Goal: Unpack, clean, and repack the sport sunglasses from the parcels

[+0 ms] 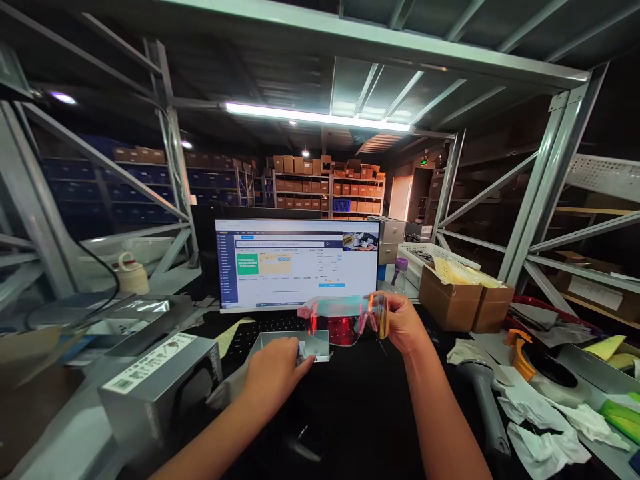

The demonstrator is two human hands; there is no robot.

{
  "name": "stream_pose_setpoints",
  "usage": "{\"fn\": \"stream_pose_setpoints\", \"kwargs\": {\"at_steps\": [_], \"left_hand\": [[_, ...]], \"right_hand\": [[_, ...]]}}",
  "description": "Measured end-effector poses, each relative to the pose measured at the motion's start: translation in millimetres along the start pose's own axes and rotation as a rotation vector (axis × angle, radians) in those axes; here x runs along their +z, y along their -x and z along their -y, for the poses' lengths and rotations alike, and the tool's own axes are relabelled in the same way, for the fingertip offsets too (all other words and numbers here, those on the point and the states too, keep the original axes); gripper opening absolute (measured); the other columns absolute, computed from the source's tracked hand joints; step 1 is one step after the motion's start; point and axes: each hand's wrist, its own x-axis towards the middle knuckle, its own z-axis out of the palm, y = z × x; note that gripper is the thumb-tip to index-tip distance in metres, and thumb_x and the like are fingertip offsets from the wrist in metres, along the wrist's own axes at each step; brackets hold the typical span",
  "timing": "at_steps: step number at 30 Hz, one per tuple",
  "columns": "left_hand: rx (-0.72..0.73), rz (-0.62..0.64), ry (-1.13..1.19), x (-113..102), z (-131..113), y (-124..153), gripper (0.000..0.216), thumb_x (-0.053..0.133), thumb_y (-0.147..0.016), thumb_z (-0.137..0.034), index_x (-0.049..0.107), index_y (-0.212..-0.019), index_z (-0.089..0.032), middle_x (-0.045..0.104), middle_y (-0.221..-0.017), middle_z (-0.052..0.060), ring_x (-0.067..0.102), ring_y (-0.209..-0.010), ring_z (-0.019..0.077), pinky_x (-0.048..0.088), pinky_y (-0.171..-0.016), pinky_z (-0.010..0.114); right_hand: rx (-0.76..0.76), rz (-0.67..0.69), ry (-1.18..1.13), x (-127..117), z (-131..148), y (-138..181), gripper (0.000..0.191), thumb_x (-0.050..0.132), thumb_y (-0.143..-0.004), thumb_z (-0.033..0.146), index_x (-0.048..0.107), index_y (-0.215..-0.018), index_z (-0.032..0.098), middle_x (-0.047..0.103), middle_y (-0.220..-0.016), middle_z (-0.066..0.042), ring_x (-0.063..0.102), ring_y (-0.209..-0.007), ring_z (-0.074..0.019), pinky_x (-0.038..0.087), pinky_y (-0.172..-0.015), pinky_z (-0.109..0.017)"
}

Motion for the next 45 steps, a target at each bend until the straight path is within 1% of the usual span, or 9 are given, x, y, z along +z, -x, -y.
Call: {"fn": "stream_pose_setpoints", "kwargs": {"at_steps": [6,11,18,21,24,31,39,42,45], "left_hand": [[-0.067,0.020,0.007,8,-10,-10,0.036,0.054,-0.088,-0.016,0.054,-0.124,-0.011,0.069,-0.105,0.018,0.071,-0.091,0.0330,0.049,-0.069,0.036],[0.018,0.016,0.087,-1,5,20,0.017,0.048,-0.090,-0.010,0.056,-0.101,-0.020,0.068,-0.097,0.006,0.068,-0.086,0.0224,0.048,-0.069,0.030],[0.555,-0.462,0.140,13,44,105,0.020,0.041,-0.098,-0.013,0.059,-0.096,-0.023,0.065,-0.089,0.004,0.063,-0.072,0.0160,0.048,-0.061,0.025],[0.581,-0.551,0.128,30,56,124,0.021,0.041,-0.098,-0.011,0.059,-0.098,-0.021,0.067,-0.091,0.005,0.064,-0.076,0.0168,0.050,-0.062,0.025],[0.479,-0.457,0.174,41,60,134,0.018,0.044,-0.098,-0.012,0.058,-0.102,-0.021,0.069,-0.094,0.005,0.066,-0.081,0.0173,0.052,-0.067,0.025],[0.193,-0.472,0.156,42,46,138,0.019,0.051,-0.097,-0.019,0.058,-0.114,-0.022,0.070,-0.090,0.002,0.068,-0.077,0.0201,0.051,-0.066,0.030],[-0.062,-0.474,0.303,37,45,140,0.013,0.058,-0.094,-0.028,0.068,-0.091,-0.021,0.059,-0.096,0.007,0.060,-0.089,0.0231,0.051,-0.070,0.033],[-0.133,-0.387,0.468,39,50,138,0.015,0.057,-0.094,-0.031,0.065,-0.087,-0.021,0.059,-0.112,0.009,0.062,-0.088,0.0212,0.052,-0.066,0.031],[-0.173,-0.326,0.662,44,52,138,0.013,0.054,-0.097,-0.028,0.060,-0.107,-0.023,0.065,-0.110,0.006,0.064,-0.080,0.0165,0.053,-0.064,0.028]], "right_hand": [[0.013,0.012,-0.005,-3,-6,-2,0.034,0.093,-0.055,0.046,0.078,-0.073,0.021,0.071,-0.070,-0.003,0.062,-0.057,-0.0166,0.053,-0.055,-0.030],[-0.063,-0.031,0.129,-6,2,-2,0.027,0.089,-0.060,0.043,0.077,-0.068,0.020,0.073,-0.071,-0.004,0.067,-0.066,-0.0198,0.056,-0.064,-0.033],[-0.293,-0.205,0.446,17,24,19,0.017,0.076,-0.070,0.019,0.082,-0.084,0.026,0.077,-0.095,-0.003,0.069,-0.093,-0.0229,0.053,-0.087,-0.037],[-0.451,-0.185,0.649,34,27,29,0.021,0.068,-0.079,0.017,0.082,-0.091,0.026,0.078,-0.096,-0.004,0.071,-0.089,-0.0204,0.056,-0.080,-0.033],[-0.487,-0.138,0.721,46,26,30,0.021,0.066,-0.080,0.015,0.082,-0.091,0.024,0.078,-0.093,-0.004,0.072,-0.085,-0.0193,0.058,-0.075,-0.031],[-0.210,0.064,0.690,47,20,31,0.012,0.072,-0.074,0.023,0.083,-0.081,0.023,0.079,-0.090,-0.004,0.073,-0.084,-0.0211,0.056,-0.075,-0.030],[0.537,-0.020,0.196,4,-2,110,0.030,0.088,-0.068,0.045,0.083,-0.088,0.023,0.078,-0.087,-0.006,0.073,-0.082,-0.0197,0.061,-0.076,-0.026],[0.558,-0.060,0.184,-16,-9,142,0.026,0.085,-0.073,0.045,0.083,-0.089,0.025,0.077,-0.097,-0.008,0.074,-0.090,-0.0217,0.063,-0.078,-0.026],[0.469,-0.010,0.278,-30,-11,171,0.021,0.081,-0.078,0.042,0.084,-0.091,0.026,0.076,-0.105,-0.010,0.074,-0.094,-0.0247,0.064,-0.077,-0.026]]}}
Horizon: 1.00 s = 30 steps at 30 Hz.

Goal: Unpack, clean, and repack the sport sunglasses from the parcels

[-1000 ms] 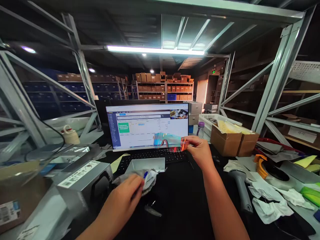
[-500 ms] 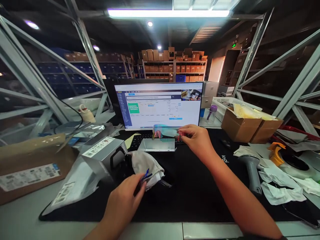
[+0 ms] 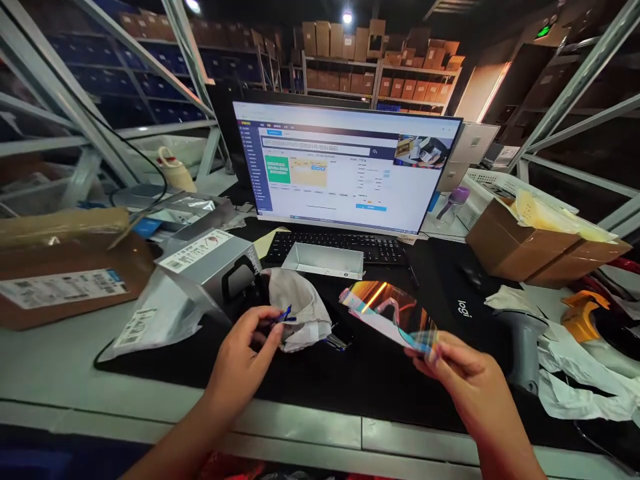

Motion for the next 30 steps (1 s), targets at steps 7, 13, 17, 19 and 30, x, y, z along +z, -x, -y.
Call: {"fn": "stream_pose_setpoints", "kwargs": {"at_steps": [7,13,17,19,30], "left_hand": [[0.153,-0.224,-0.042,-1,5,4,0.025,0.047,-0.097,-0.015,0.060,-0.117,-0.024,0.061,-0.110,0.005,0.064,-0.094,0.0170,0.054,-0.077,0.029],[-0.006,-0.188,-0.056,-7,13,12,0.032,0.044,-0.091,-0.010,0.060,-0.116,-0.022,0.047,-0.134,0.010,0.061,-0.108,0.0205,0.057,-0.083,0.034],[0.279,-0.238,-0.170,-10,0,17,0.015,0.058,-0.091,-0.018,0.063,-0.105,-0.020,0.055,-0.117,0.010,0.059,-0.106,0.0239,0.051,-0.091,0.040],[0.365,-0.175,-0.220,-9,-12,13,0.008,0.066,-0.087,-0.023,0.064,-0.095,-0.020,0.057,-0.102,0.007,0.059,-0.091,0.0216,0.051,-0.081,0.037],[0.140,0.157,0.102,-3,-34,-24,0.022,0.050,-0.096,-0.018,0.060,-0.076,-0.019,0.056,-0.089,0.002,0.057,-0.077,0.0140,0.045,-0.066,0.026]], "right_hand": [[-0.215,0.197,0.221,8,-10,42,0.019,0.070,-0.087,0.032,0.083,-0.100,0.026,0.077,-0.100,-0.013,0.075,-0.083,-0.0276,0.064,-0.065,-0.028],[-0.383,0.041,0.269,30,-23,46,0.028,0.069,-0.086,0.025,0.079,-0.110,0.034,0.077,-0.108,-0.007,0.077,-0.089,-0.0293,0.066,-0.065,-0.029],[-0.377,-0.112,0.232,39,-29,45,0.025,0.071,-0.085,0.026,0.080,-0.105,0.037,0.078,-0.105,-0.004,0.077,-0.085,-0.0278,0.067,-0.063,-0.030],[-0.376,-0.139,0.222,42,-31,45,0.022,0.072,-0.084,0.026,0.081,-0.102,0.036,0.078,-0.103,-0.004,0.077,-0.085,-0.0278,0.067,-0.064,-0.030],[-0.615,-0.133,0.437,81,-25,51,0.025,0.066,-0.088,0.018,0.078,-0.107,0.029,0.077,-0.102,-0.006,0.077,-0.085,-0.0231,0.067,-0.070,-0.027]]}}
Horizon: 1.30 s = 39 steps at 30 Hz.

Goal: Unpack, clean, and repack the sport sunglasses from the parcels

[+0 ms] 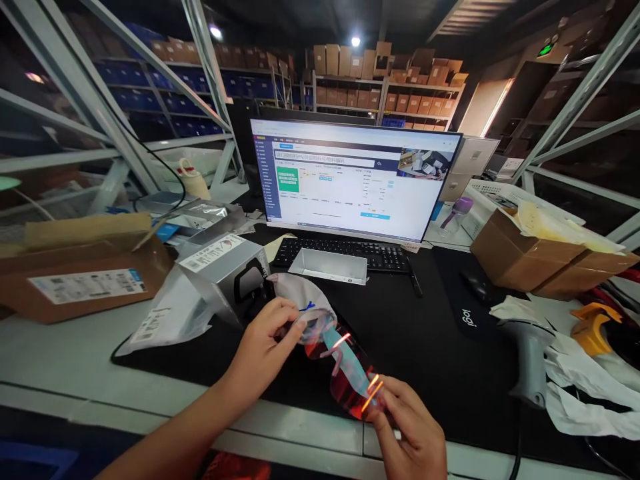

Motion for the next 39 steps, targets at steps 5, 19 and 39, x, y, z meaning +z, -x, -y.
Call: {"fn": "stream_pose_setpoints", "kwargs": {"at_steps": [5,19,39], "left_hand": [[0.048,-0.147,-0.054,-5,-3,3,0.019,0.051,-0.095,-0.017,0.058,-0.077,-0.019,0.054,-0.088,0.003,0.056,-0.079,0.0144,0.045,-0.069,0.026],[0.380,0.106,-0.722,-29,-8,-18,0.033,0.050,-0.087,-0.004,0.062,-0.112,-0.020,0.058,-0.125,0.012,0.064,-0.093,0.0221,0.055,-0.075,0.034],[0.340,0.566,-0.850,-16,-38,-70,0.009,0.057,-0.091,-0.011,0.062,-0.090,-0.018,0.065,-0.088,0.004,0.066,-0.078,0.0222,0.045,-0.062,0.029]], "right_hand": [[-0.228,0.053,0.141,-3,-1,3,0.041,0.063,-0.087,0.010,0.069,-0.125,0.025,0.073,-0.117,-0.010,0.076,-0.095,-0.0248,0.065,-0.085,-0.031],[-0.265,0.114,0.141,-8,-5,7,0.042,0.059,-0.093,0.018,0.066,-0.133,0.028,0.070,-0.128,-0.007,0.073,-0.106,-0.0254,0.064,-0.089,-0.029],[-0.343,0.209,0.128,2,-12,0,0.051,0.060,-0.090,0.007,0.060,-0.139,0.020,0.065,-0.135,-0.013,0.067,-0.118,-0.0278,0.059,-0.098,-0.031]]}}
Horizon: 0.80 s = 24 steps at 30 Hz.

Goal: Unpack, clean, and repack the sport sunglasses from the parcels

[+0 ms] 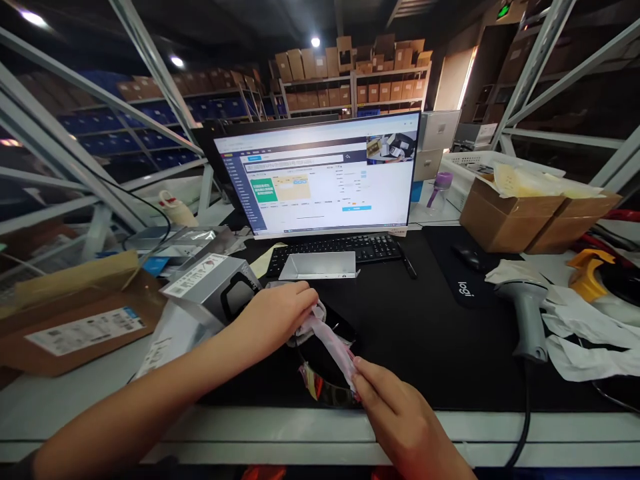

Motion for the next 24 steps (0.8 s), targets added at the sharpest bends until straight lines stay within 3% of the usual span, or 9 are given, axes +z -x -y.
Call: {"fn": "stream_pose_setpoints", "kwargs": {"at_steps": [4,8,13,16,19,24], "left_hand": [[0.040,-0.034,0.299,-4,5,5,0.011,0.050,-0.098,-0.021,0.057,-0.089,-0.020,0.065,-0.090,0.000,0.063,-0.080,0.0176,0.045,-0.067,0.028],[-0.076,-0.114,0.599,-4,3,13,0.017,0.045,-0.100,-0.023,0.054,-0.087,-0.021,0.060,-0.085,-0.001,0.057,-0.077,0.0163,0.043,-0.069,0.029],[-0.149,-0.177,0.792,3,-5,22,0.027,0.043,-0.102,-0.032,0.054,-0.080,-0.021,0.052,-0.094,0.002,0.055,-0.084,0.0163,0.044,-0.078,0.031],[-0.177,-0.206,0.879,7,-6,28,0.030,0.042,-0.103,-0.036,0.054,-0.081,-0.021,0.050,-0.096,0.002,0.053,-0.087,0.0161,0.044,-0.081,0.031],[-0.184,-0.230,0.901,12,-2,33,0.028,0.043,-0.103,-0.033,0.052,-0.080,-0.021,0.048,-0.096,0.001,0.051,-0.089,0.0158,0.043,-0.081,0.031],[-0.196,-0.281,0.776,16,5,43,0.022,0.043,-0.102,-0.029,0.053,-0.084,-0.021,0.046,-0.104,0.003,0.050,-0.097,0.0179,0.042,-0.087,0.033]], "right_hand": [[0.067,-0.162,-0.006,4,8,-7,0.049,0.057,-0.090,0.004,0.064,-0.135,0.022,0.069,-0.129,-0.011,0.070,-0.113,-0.0237,0.060,-0.097,-0.031],[0.281,-0.412,-0.035,3,16,-20,0.032,0.062,-0.089,0.008,0.075,-0.113,0.023,0.076,-0.109,-0.008,0.075,-0.096,-0.0207,0.063,-0.088,-0.028],[0.453,-0.444,-0.143,7,19,-32,0.017,0.067,-0.089,0.017,0.079,-0.097,0.025,0.077,-0.094,-0.004,0.076,-0.082,-0.0181,0.064,-0.072,-0.021],[0.366,-0.390,-0.169,13,21,-34,0.018,0.063,-0.090,0.013,0.077,-0.098,0.021,0.076,-0.096,-0.006,0.075,-0.085,-0.0172,0.064,-0.075,-0.021],[0.140,-0.264,-0.124,13,23,-36,0.025,0.056,-0.092,0.005,0.073,-0.108,0.014,0.074,-0.109,-0.013,0.073,-0.100,-0.0200,0.062,-0.087,-0.025],[-0.118,-0.071,0.039,-10,22,-45,0.030,0.048,-0.096,0.004,0.066,-0.120,0.005,0.073,-0.113,-0.019,0.071,-0.109,-0.0218,0.059,-0.095,-0.026]]}}
